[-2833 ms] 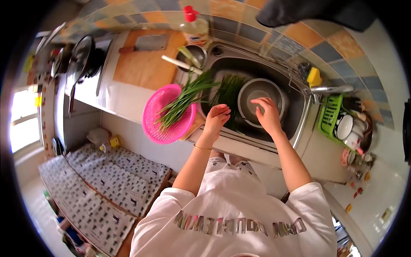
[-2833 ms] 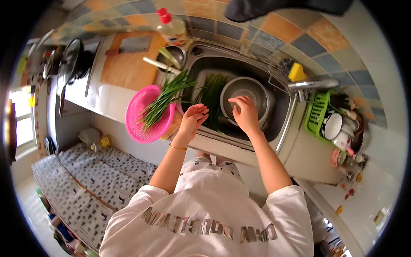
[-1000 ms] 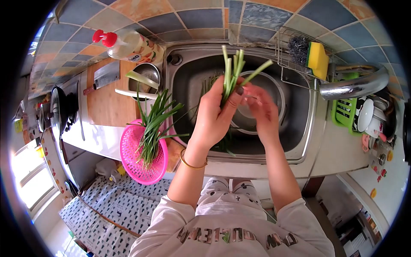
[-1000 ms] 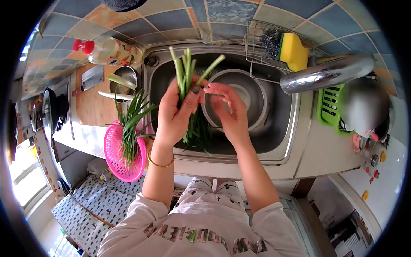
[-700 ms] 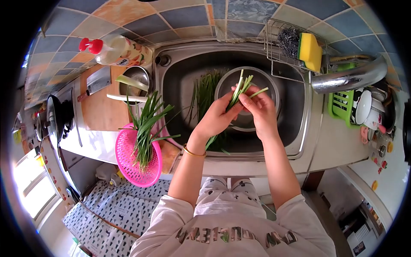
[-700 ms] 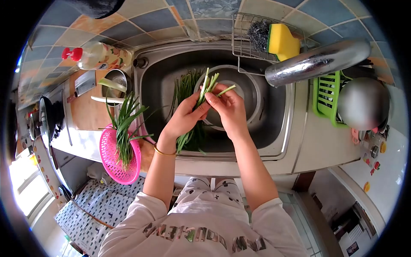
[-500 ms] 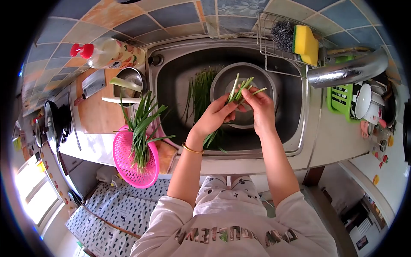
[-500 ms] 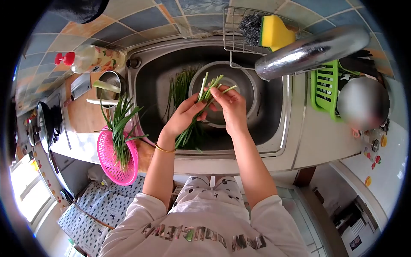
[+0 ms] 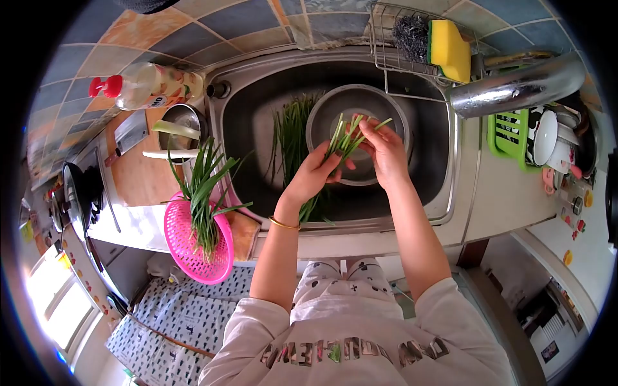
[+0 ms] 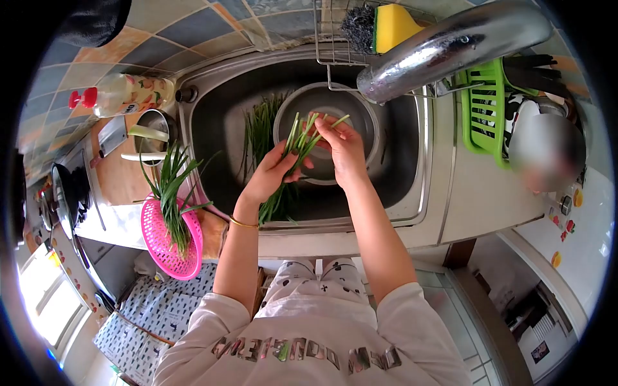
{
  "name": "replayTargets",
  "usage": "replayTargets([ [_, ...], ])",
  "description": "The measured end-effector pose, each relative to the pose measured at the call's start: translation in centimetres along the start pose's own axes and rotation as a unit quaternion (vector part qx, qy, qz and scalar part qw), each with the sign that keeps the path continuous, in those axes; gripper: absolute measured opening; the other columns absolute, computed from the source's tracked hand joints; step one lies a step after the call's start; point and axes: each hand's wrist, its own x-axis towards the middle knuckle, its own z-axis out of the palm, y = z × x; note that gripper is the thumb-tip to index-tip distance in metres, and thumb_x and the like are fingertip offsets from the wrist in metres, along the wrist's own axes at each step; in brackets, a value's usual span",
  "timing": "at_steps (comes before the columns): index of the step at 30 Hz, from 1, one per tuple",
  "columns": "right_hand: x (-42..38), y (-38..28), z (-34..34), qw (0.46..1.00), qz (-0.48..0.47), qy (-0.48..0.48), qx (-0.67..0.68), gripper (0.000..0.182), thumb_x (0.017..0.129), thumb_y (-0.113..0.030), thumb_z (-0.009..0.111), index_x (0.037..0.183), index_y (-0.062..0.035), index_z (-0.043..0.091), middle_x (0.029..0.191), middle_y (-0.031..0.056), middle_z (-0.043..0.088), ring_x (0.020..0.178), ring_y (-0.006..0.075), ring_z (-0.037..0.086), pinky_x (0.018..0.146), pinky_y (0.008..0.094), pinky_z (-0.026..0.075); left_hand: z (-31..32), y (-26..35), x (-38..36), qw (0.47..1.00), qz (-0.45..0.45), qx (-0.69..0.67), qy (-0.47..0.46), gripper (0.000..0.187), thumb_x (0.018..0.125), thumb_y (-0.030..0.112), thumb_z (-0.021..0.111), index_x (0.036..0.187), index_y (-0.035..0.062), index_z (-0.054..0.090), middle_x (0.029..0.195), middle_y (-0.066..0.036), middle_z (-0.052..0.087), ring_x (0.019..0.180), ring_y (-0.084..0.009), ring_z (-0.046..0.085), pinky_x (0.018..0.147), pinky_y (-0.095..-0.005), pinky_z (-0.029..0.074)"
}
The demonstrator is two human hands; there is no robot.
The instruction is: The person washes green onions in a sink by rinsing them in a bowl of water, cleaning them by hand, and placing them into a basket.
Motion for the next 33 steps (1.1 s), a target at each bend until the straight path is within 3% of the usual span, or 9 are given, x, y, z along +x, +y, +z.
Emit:
replayTargets([
  [3,0.8,1.1,-0.6,0.999,0.029,-0.014,-0.002,0.032,0.09,-0.019,0.065,0.118,-0.004,0.059,0.099,0.0059,0.066,0.091,0.0147,0.063,0.081,0.0295,0.051,0.1,-0.6,0.2,0.995,-0.006,0.092,0.042,0.016,0.098,0.015,0.047,0.11,0.0053,0.049,0.08,0.0,0.058,0.06,-0.0056,0.043,0.054,-0.0201,0.038],
  [6,2.5,3.9,-2.3,0.999,0.049,0.013,-0.012,0.045,0.089,-0.015,0.065,0.128,-0.0027,0.047,0.102,0.0085,0.064,0.09,0.0169,0.064,0.08,0.0309,0.052,-0.4,-2.5,1.8,0.99,-0.068,0.089,0.092,0.016,0.099,0.018,0.047,0.111,0.0084,0.049,0.081,0.001,0.053,0.058,-0.0052,0.038,0.05,-0.0222,0.034],
  [10,6.0,7.9,-5.0,0.988,0.056,0.102,-0.096,0.052,0.088,-0.01,0.064,0.129,-0.0018,0.033,0.105,0.012,0.059,0.084,0.0207,0.064,0.075,0.0343,0.054,-0.5,-6.0,5.2,0.977,-0.147,0.083,0.131,0.014,0.098,0.013,0.046,0.109,0.0055,0.046,0.083,-0.003,0.055,0.062,-0.0088,0.047,0.052,-0.025,0.039],
  [15,8.9,10.7,-7.2,0.978,0.081,0.156,-0.116,0.037,0.09,-0.01,0.061,0.119,-0.0035,0.039,0.101,0.0122,0.059,0.084,0.0232,0.065,0.07,0.0371,0.054,-1.2,-9.4,9.5,0.967,-0.198,0.08,0.138,0.015,0.098,0.009,0.043,0.111,0.0014,0.044,0.085,-0.007,0.058,0.069,-0.015,0.057,0.054,-0.0301,0.045],
  [19,9.6,11.9,-8.0,0.977,0.083,0.152,-0.124,0.026,0.093,-0.012,0.055,0.114,-0.0046,0.041,0.098,0.0111,0.06,0.082,0.0224,0.065,0.065,0.0344,0.054,-1.8,-11.4,10.5,0.969,-0.186,0.085,0.137,0.017,0.097,0.009,0.042,0.112,0.0033,0.045,0.084,-0.006,0.057,0.066,-0.0125,0.052,0.053,-0.0281,0.043],
  [23,10.3,12.7,-8.2,0.98,0.097,0.17,-0.022,0.011,0.096,-0.017,0.048,0.099,-0.007,0.048,0.079,0.0042,0.054,0.064,0.0147,0.055,0.052,0.0289,0.044,-1.4,-12.5,10.5,0.974,-0.166,0.108,0.108,0.018,0.096,0.012,0.042,0.113,0.0053,0.045,0.079,-0.003,0.053,0.061,-0.0102,0.046,0.049,-0.0256,0.038],
  [25,11.2,13.5,-8.7,0.98,0.099,0.174,0.005,0.014,0.097,-0.019,0.044,0.09,-0.0082,0.051,0.068,0.0002,0.048,0.053,0.0116,0.045,0.046,0.0278,0.035,-0.7,-13.6,10.6,0.976,-0.147,0.12,0.106,0.018,0.096,0.013,0.042,0.112,0.0061,0.044,0.077,-0.002,0.051,0.059,-0.0098,0.043,0.048,-0.0251,0.036],
  [28,11.3,12.0,-7.7,0.962,0.184,0.202,0.031,0.02,0.096,-0.016,0.041,0.08,-0.0097,0.051,0.061,-0.0027,0.038,0.047,0.0107,0.03,0.043,0.0272,0.025,0.5,-14.0,10.3,0.977,-0.108,0.132,0.128,0.014,0.096,0.014,0.043,0.109,0.0073,0.043,0.076,-0.001,0.049,0.057,-0.0096,0.042,0.046,-0.025,0.034],
  [33,12.0,11.2,-7.4,0.96,0.195,0.189,0.065,0.021,0.096,-0.017,0.04,0.079,-0.0108,0.05,0.059,-0.0021,0.039,0.046,0.0116,0.03,0.044,0.0282,0.028,2.0,-10.3,8.7,0.97,-0.138,0.105,0.168,0.01,0.097,0.015,0.044,0.105,0.0096,0.041,0.076,-0.001,0.049,0.055,-0.0076,0.039,0.045,-0.0241,0.032],
])
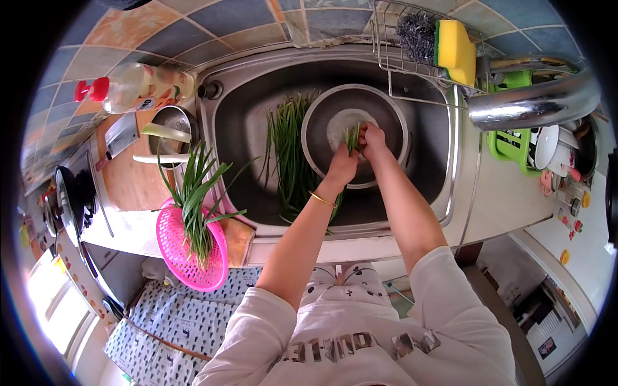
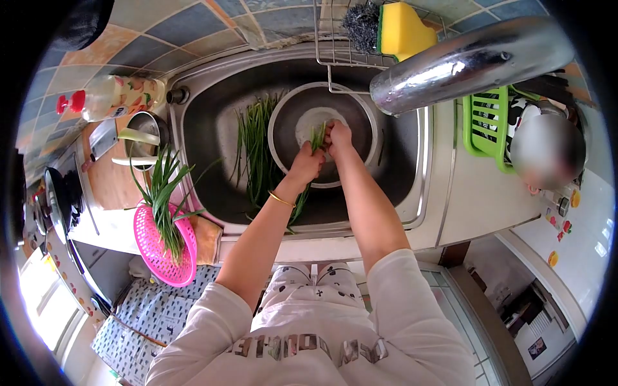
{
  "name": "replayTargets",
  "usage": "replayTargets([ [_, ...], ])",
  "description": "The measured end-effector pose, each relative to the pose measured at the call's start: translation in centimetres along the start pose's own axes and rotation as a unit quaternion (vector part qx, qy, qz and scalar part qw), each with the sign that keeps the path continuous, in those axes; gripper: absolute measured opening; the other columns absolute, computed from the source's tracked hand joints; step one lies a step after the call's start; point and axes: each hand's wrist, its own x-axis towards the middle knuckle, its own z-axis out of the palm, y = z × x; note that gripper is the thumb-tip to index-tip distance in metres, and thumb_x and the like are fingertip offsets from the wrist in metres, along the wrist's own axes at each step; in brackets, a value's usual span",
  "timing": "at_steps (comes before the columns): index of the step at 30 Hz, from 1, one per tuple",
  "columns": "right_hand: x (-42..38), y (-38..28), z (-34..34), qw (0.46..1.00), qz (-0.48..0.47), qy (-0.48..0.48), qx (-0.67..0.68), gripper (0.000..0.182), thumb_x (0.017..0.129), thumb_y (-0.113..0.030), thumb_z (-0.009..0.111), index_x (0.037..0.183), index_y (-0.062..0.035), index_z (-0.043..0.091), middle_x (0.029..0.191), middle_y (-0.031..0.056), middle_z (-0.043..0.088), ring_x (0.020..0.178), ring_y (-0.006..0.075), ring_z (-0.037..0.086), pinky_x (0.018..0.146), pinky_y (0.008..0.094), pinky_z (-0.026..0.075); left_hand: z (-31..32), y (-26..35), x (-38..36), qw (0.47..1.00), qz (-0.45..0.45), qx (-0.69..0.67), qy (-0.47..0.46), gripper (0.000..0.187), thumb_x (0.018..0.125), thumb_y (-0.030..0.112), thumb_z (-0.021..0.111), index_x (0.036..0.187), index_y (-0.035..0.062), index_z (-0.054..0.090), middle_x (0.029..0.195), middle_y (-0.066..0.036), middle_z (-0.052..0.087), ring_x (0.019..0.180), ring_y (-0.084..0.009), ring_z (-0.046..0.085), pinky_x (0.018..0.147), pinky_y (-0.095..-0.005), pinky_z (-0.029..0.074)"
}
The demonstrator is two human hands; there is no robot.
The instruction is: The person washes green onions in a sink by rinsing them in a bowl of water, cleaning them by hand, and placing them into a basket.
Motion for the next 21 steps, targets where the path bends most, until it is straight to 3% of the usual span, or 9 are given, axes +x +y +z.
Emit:
replayTargets([
  [4,2.3,-1.0,-1.9,0.988,-0.054,-0.086,0.114,0.023,0.099,-0.026,0.04,0.084,-0.0122,0.051,0.063,-0.0002,0.046,0.05,0.0142,0.039,0.049,0.0327,0.035,-1.3,1.0,-2.8,0.994,-0.02,-0.066,-0.081,0.009,0.098,0.016,0.044,0.105,0.0104,0.042,0.077,0.0,0.049,0.055,-0.0057,0.036,0.046,-0.0233,0.032],
  [5,2.6,-1.2,-2.3,0.988,-0.063,-0.087,0.109,0.023,0.1,-0.031,0.042,0.091,-0.0117,0.052,0.072,0.002,0.053,0.061,0.0161,0.049,0.061,0.0344,0.044,-1.7,1.3,-3.4,0.991,-0.018,-0.094,-0.091,0.009,0.098,0.017,0.043,0.105,0.0106,0.043,0.077,0.0,0.05,0.056,-0.0054,0.036,0.047,-0.0229,0.032],
  [8,-1.8,-2.8,-1.4,0.99,-0.028,-0.128,0.053,0.022,0.098,-0.033,0.049,0.097,-0.0113,0.054,0.084,0.0044,0.058,0.077,0.0187,0.056,0.072,0.0377,0.047,-2.3,1.5,-3.7,0.987,-0.015,-0.134,-0.085,0.013,0.099,0.02,0.043,0.109,0.0116,0.046,0.079,0.001,0.052,0.056,-0.0052,0.035,0.05,-0.022,0.033],
  [9,-2.9,-3.1,-1.3,0.991,0.014,-0.123,0.045,0.028,0.094,-0.036,0.056,0.102,-0.009,0.055,0.093,0.006,0.061,0.087,0.0188,0.058,0.075,0.0384,0.047,-2.3,1.5,-3.6,0.987,-0.015,-0.14,-0.078,0.015,0.1,0.022,0.043,0.11,0.012,0.047,0.08,0.001,0.053,0.057,-0.0052,0.035,0.051,-0.0217,0.033],
  [12,-5.7,-2.5,-1.4,0.975,-0.014,-0.206,-0.082,0.033,0.091,-0.037,0.062,0.104,-0.0069,0.057,0.094,0.0053,0.062,0.085,0.016,0.059,0.069,0.0343,0.047,-2.6,1.9,-3.4,0.982,-0.035,-0.172,-0.076,0.02,0.101,0.025,0.042,0.114,0.0124,0.049,0.086,0.001,0.058,0.058,-0.0058,0.037,0.054,-0.0219,0.036],
  [13,-6.9,-2.2,-1.3,0.965,-0.043,-0.234,-0.114,0.028,0.089,-0.031,0.065,0.102,-0.0058,0.06,0.09,0.0039,0.063,0.077,0.0138,0.059,0.062,0.0297,0.046,-2.6,1.8,-3.3,0.985,-0.025,-0.157,-0.07,0.02,0.101,0.025,0.042,0.114,0.0121,0.049,0.088,0.001,0.059,0.059,-0.0061,0.04,0.055,-0.0223,0.037],
  [16,-7.7,-1.3,-1.4,0.964,-0.073,-0.2,-0.159,0.021,0.089,-0.023,0.066,0.099,-0.005,0.062,0.084,0.003,0.064,0.068,0.0142,0.058,0.057,0.0282,0.045,-2.3,1.3,-2.9,0.991,0.001,-0.123,-0.053,0.02,0.1,0.024,0.043,0.114,0.0112,0.051,0.091,0.0,0.061,0.063,-0.0075,0.048,0.056,-0.0236,0.039],
  [21,-5.9,0.3,-1.6,0.983,-0.076,-0.152,-0.072,0.014,0.088,-0.013,0.063,0.099,-0.0039,0.061,0.088,0.007,0.065,0.075,0.0191,0.065,0.057,0.0294,0.049,-1.9,0.5,-1.5,0.994,-0.018,-0.103,0.011,0.016,0.097,0.017,0.05,0.11,0.009,0.053,0.09,-0.001,0.062,0.067,-0.0107,0.056,0.057,-0.0254,0.04],
])
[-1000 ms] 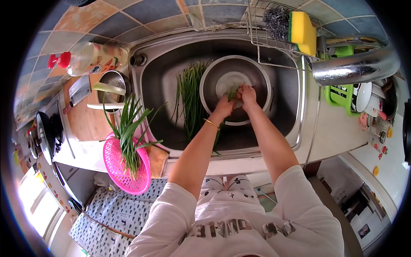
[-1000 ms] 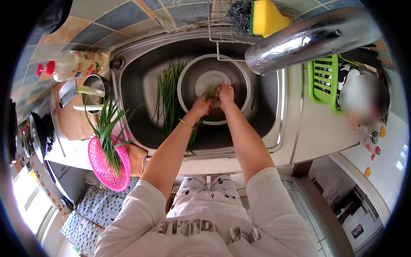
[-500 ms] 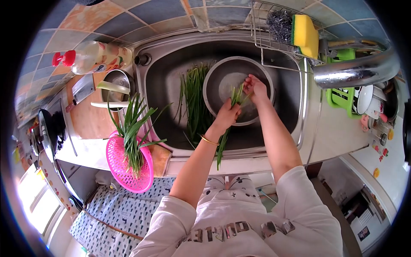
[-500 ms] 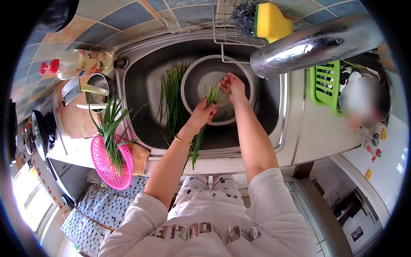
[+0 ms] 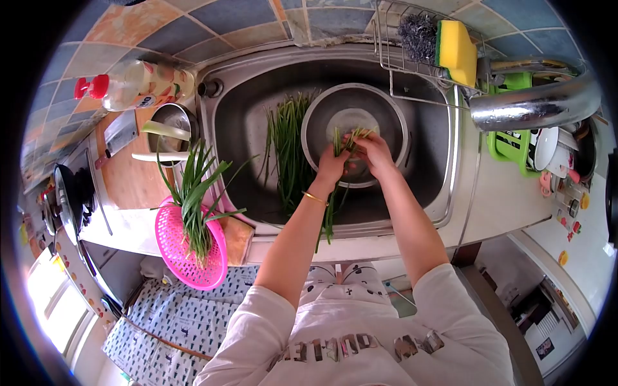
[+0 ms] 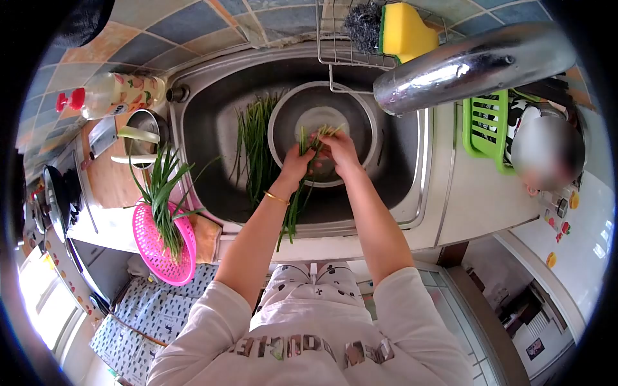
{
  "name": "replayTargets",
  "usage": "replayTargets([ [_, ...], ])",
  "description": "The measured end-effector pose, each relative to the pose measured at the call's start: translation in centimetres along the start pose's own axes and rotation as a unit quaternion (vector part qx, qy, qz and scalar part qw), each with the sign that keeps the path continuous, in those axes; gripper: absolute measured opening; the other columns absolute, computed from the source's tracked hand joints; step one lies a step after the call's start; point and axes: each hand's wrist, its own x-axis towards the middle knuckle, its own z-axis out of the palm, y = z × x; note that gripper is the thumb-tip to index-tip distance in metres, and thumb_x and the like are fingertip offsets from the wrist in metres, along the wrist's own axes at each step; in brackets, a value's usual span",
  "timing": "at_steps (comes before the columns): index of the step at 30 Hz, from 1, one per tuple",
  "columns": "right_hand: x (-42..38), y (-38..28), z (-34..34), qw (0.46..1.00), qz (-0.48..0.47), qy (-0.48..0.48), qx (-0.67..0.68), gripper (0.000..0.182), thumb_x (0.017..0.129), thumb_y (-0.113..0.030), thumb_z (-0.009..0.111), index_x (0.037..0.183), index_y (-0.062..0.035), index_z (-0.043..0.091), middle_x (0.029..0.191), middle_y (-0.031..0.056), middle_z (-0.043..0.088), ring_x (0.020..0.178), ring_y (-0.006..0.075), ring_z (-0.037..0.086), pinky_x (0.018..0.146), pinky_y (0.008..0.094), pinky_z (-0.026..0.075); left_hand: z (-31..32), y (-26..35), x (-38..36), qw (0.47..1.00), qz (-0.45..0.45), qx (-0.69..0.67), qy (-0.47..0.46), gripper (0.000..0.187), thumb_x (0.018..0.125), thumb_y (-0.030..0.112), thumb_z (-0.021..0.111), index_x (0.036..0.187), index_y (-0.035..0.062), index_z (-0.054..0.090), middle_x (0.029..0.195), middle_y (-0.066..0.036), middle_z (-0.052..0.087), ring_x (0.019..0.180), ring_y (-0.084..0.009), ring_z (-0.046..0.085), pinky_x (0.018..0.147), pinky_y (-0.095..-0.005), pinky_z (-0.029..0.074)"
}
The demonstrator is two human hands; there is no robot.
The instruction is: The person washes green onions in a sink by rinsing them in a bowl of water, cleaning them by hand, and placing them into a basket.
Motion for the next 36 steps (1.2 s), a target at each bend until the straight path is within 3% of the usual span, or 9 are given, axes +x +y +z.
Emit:
replayTargets([
  [5,3.5,2.9,-2.2,1.0,0.003,0.014,0.022,0.016,0.089,-0.01,0.06,0.104,-0.0046,0.059,0.098,0.0108,0.065,0.078,0.0232,0.066,0.058,0.0324,0.052,-0.1,-1.9,3.9,0.998,-0.007,0.052,0.02,0.017,0.089,0.009,0.056,0.105,0.0061,0.055,0.086,-0.003,0.061,0.065,-0.0119,0.055,0.054,-0.0272,0.04],
  [8,3.7,2.5,-1.5,0.999,0.012,0.025,-0.046,0.023,0.09,-0.01,0.06,0.111,-0.0023,0.059,0.099,0.0098,0.065,0.085,0.0214,0.065,0.072,0.0338,0.052,0.4,-2.8,5.4,0.998,0.036,0.047,0.031,0.017,0.086,0.007,0.058,0.103,0.0059,0.056,0.082,-0.003,0.059,0.062,-0.0114,0.053,0.05,-0.0277,0.039],
  [11,4.4,3.2,-2.0,0.996,-0.043,0.046,-0.059,0.019,0.089,-0.015,0.063,0.102,-0.0016,0.063,0.092,0.0077,0.065,0.077,0.0208,0.065,0.066,0.0317,0.052,0.6,-2.7,5.2,0.999,0.048,-0.002,0.006,0.015,0.086,0.007,0.059,0.101,0.0061,0.056,0.08,-0.002,0.058,0.06,-0.0102,0.05,0.048,-0.0275,0.038],
  [17,3.8,1.4,-2.1,0.987,0.016,0.146,-0.061,0.024,0.091,-0.025,0.063,0.092,-0.0009,0.065,0.085,0.0084,0.067,0.07,0.0184,0.065,0.058,0.0315,0.053,1.6,-2.6,3.7,0.999,-0.021,-0.022,-0.023,0.016,0.088,0.009,0.059,0.103,0.006,0.053,0.079,-0.001,0.057,0.059,-0.0088,0.047,0.048,-0.0253,0.037],
  [20,2.9,1.2,-1.3,0.997,-0.004,0.079,-0.012,0.028,0.092,-0.028,0.061,0.093,-0.0004,0.064,0.085,0.0095,0.068,0.072,0.0186,0.066,0.057,0.0306,0.053,1.1,-3.5,4.6,0.998,-0.031,-0.049,-0.03,0.016,0.089,0.009,0.058,0.104,0.0075,0.053,0.081,-0.001,0.058,0.059,-0.0083,0.046,0.048,-0.0244,0.037],
  [23,2.8,2.2,-1.6,0.994,-0.059,0.036,-0.089,0.032,0.095,-0.033,0.056,0.099,-0.0023,0.06,0.086,0.0117,0.068,0.076,0.0211,0.067,0.064,0.0326,0.056,1.2,-3.4,4.5,0.997,-0.027,-0.064,-0.026,0.014,0.089,0.008,0.057,0.103,0.009,0.054,0.083,0.0,0.059,0.059,-0.0076,0.045,0.05,-0.0241,0.037],
  [29,3.2,1.2,-1.7,0.995,0.015,0.088,-0.043,0.028,0.095,-0.027,0.056,0.097,0.0003,0.06,0.084,0.0099,0.069,0.076,0.0204,0.068,0.06,0.0303,0.055,1.3,-2.6,3.4,0.997,-0.026,-0.051,-0.049,0.013,0.09,0.009,0.056,0.103,0.0093,0.054,0.081,0.0,0.057,0.06,-0.0081,0.045,0.051,-0.0247,0.038],
  [32,2.6,0.1,-1.1,0.998,0.018,0.05,-0.022,0.024,0.094,-0.024,0.057,0.096,-0.0008,0.06,0.085,0.0089,0.068,0.075,0.0199,0.067,0.062,0.0312,0.055,1.2,-2.9,3.7,0.998,-0.022,-0.055,-0.023,0.014,0.09,0.009,0.057,0.103,0.0087,0.052,0.082,-0.001,0.058,0.061,-0.0091,0.047,0.051,-0.0257,0.039],
  [36,3.1,1.4,-1.8,0.989,-0.057,0.052,-0.129,0.024,0.096,-0.027,0.054,0.094,-0.0029,0.059,0.088,0.0081,0.067,0.076,0.0186,0.067,0.061,0.0306,0.054,1.5,-2.8,3.6,0.995,0.001,-0.096,-0.005,0.016,0.089,0.009,0.059,0.102,0.0079,0.05,0.082,-0.002,0.058,0.063,-0.0105,0.051,0.051,-0.0268,0.039],
])
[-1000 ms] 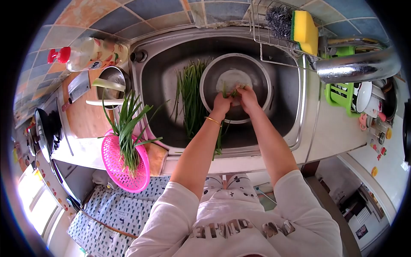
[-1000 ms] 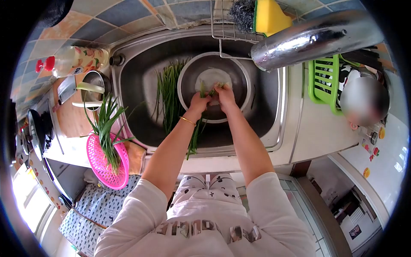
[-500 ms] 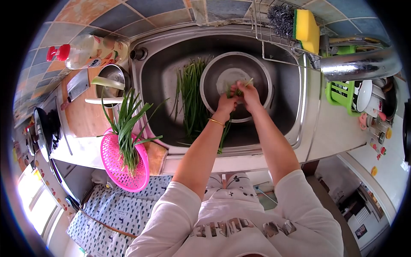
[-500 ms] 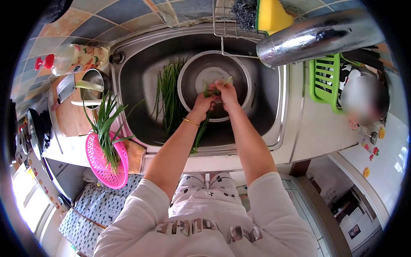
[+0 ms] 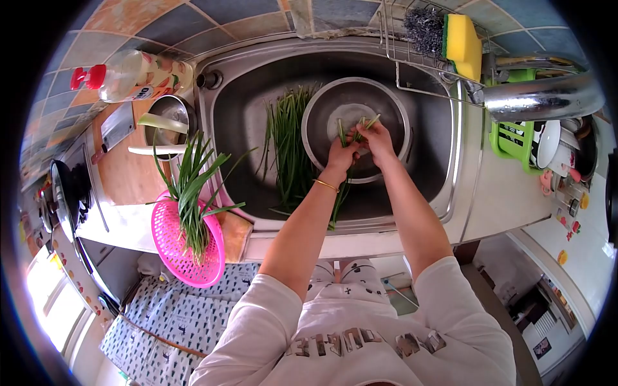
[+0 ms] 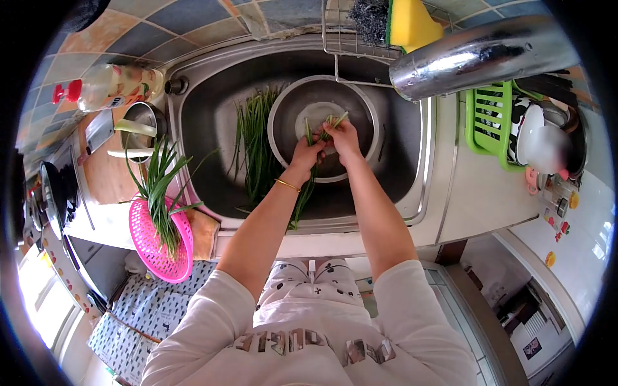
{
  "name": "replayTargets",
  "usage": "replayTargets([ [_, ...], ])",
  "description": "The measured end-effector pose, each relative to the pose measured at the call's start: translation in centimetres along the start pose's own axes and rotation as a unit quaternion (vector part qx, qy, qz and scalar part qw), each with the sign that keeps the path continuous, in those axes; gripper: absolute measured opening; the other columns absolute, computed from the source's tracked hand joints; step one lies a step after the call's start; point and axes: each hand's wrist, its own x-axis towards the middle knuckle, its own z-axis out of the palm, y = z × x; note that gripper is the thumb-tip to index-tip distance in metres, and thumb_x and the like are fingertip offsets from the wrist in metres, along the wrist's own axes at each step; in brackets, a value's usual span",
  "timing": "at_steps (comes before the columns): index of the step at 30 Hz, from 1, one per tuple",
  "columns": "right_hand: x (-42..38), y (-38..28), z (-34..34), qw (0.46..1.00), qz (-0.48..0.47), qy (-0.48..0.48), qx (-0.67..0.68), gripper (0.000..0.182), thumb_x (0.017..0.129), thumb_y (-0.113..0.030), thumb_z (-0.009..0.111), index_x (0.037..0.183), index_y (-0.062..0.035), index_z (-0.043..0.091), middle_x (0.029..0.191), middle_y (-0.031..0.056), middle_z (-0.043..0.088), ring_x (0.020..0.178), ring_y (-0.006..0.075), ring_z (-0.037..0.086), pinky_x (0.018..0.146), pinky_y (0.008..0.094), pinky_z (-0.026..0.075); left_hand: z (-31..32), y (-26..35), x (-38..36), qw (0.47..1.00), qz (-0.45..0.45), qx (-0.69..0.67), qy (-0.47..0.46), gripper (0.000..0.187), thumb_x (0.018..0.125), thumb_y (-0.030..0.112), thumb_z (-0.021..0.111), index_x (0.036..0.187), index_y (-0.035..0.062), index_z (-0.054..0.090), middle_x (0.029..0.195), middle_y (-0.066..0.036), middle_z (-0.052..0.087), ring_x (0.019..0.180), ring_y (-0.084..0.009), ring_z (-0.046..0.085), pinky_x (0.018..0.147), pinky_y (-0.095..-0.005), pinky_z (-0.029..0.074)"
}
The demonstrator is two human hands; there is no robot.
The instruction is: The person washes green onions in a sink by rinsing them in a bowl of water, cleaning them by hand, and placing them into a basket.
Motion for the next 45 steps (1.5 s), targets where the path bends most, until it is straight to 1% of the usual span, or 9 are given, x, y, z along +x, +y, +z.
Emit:
replayTargets([
  [11,2.1,0.6,0.7,0.966,0.001,0.117,-0.229,0.024,0.098,-0.023,0.048,0.091,-0.0012,0.056,0.079,0.0093,0.062,0.066,0.0226,0.063,0.055,0.0368,0.047,1.2,-1.0,0.5,0.999,-0.019,0.042,0.022,0.013,0.089,0.011,0.059,0.099,0.0064,0.052,0.078,-0.004,0.058,0.064,-0.012,0.053,0.051,-0.0276,0.04],
  [14,0.9,0.5,1.4,0.998,-0.04,0.044,0.019,0.024,0.098,-0.023,0.048,0.091,-0.0013,0.055,0.075,0.0079,0.059,0.065,0.0211,0.062,0.054,0.0352,0.048,0.5,-1.0,0.9,0.999,0.014,0.023,0.024,0.011,0.09,0.012,0.059,0.096,0.0069,0.052,0.078,-0.003,0.058,0.064,-0.0121,0.054,0.053,-0.0277,0.04],
  [17,0.1,0.3,1.7,0.999,-0.04,0.034,0.007,0.025,0.099,-0.025,0.048,0.092,-0.001,0.053,0.074,0.0068,0.057,0.065,0.0197,0.062,0.053,0.0324,0.048,0.4,-0.5,0.7,0.999,0.035,-0.003,0.039,0.01,0.09,0.013,0.059,0.096,0.0077,0.052,0.079,-0.002,0.058,0.065,-0.0119,0.054,0.054,-0.0271,0.04],
  [20,0.6,1.1,1.0,0.997,-0.045,0.029,-0.057,0.028,0.1,-0.029,0.046,0.094,-0.0028,0.055,0.079,0.0068,0.06,0.073,0.0169,0.062,0.064,0.0302,0.05,0.4,-0.6,0.6,0.999,0.019,0.032,0.036,0.012,0.091,0.013,0.057,0.1,0.0088,0.052,0.082,-0.002,0.06,0.067,-0.0112,0.055,0.055,-0.0261,0.039],
  [26,-0.5,-2.5,1.0,0.997,0.058,0.029,0.045,0.037,0.099,-0.036,0.046,0.089,-0.002,0.058,0.074,0.0062,0.06,0.069,0.0175,0.063,0.057,0.0305,0.05,0.3,0.1,-0.4,0.999,0.004,0.04,-0.01,0.018,0.092,0.014,0.057,0.11,0.0106,0.053,0.091,-0.002,0.063,0.073,-0.0108,0.058,0.057,-0.0259,0.039],
  [29,-0.2,-2.0,0.5,0.99,0.072,0.006,0.122,0.026,0.095,-0.028,0.055,0.094,-0.0028,0.06,0.078,0.0057,0.062,0.068,0.0171,0.063,0.053,0.0309,0.05,-0.1,-0.2,0.0,1.0,0.002,-0.002,-0.014,0.021,0.093,0.016,0.057,0.113,0.0097,0.053,0.097,-0.003,0.064,0.073,-0.0119,0.059,0.058,-0.0264,0.041],
  [32,0.0,-0.7,0.0,1.0,-0.017,-0.014,0.007,0.018,0.09,-0.019,0.064,0.099,-0.0036,0.061,0.082,0.005,0.064,0.071,0.0159,0.063,0.057,0.0305,0.05,-0.4,-0.5,0.5,1.0,0.002,-0.024,-0.006,0.021,0.093,0.018,0.057,0.113,0.0089,0.054,0.1,-0.003,0.064,0.073,-0.0125,0.06,0.058,-0.0264,0.042],
  [35,-0.1,-1.2,-0.5,0.999,0.031,-0.029,0.024,0.019,0.086,-0.012,0.068,0.101,-0.0039,0.062,0.086,0.0048,0.064,0.077,0.015,0.063,0.064,0.0297,0.051,-0.1,0.3,0.1,0.998,-0.016,-0.053,0.009,0.021,0.092,0.018,0.059,0.111,0.009,0.055,0.099,-0.003,0.064,0.071,-0.0122,0.059,0.055,-0.0257,0.041],
  [45,1.4,0.0,-0.4,0.996,-0.019,0.052,-0.063,0.027,0.094,-0.03,0.057,0.091,-0.0047,0.063,0.084,0.0044,0.063,0.075,0.0119,0.058,0.068,0.0256,0.043,0.4,0.0,0.1,0.998,0.018,0.053,0.014,0.025,0.084,0.014,0.066,0.106,0.0108,0.055,0.075,0.003,0.056,0.062,-0.0069,0.05,0.051,-0.0233,0.035],
])
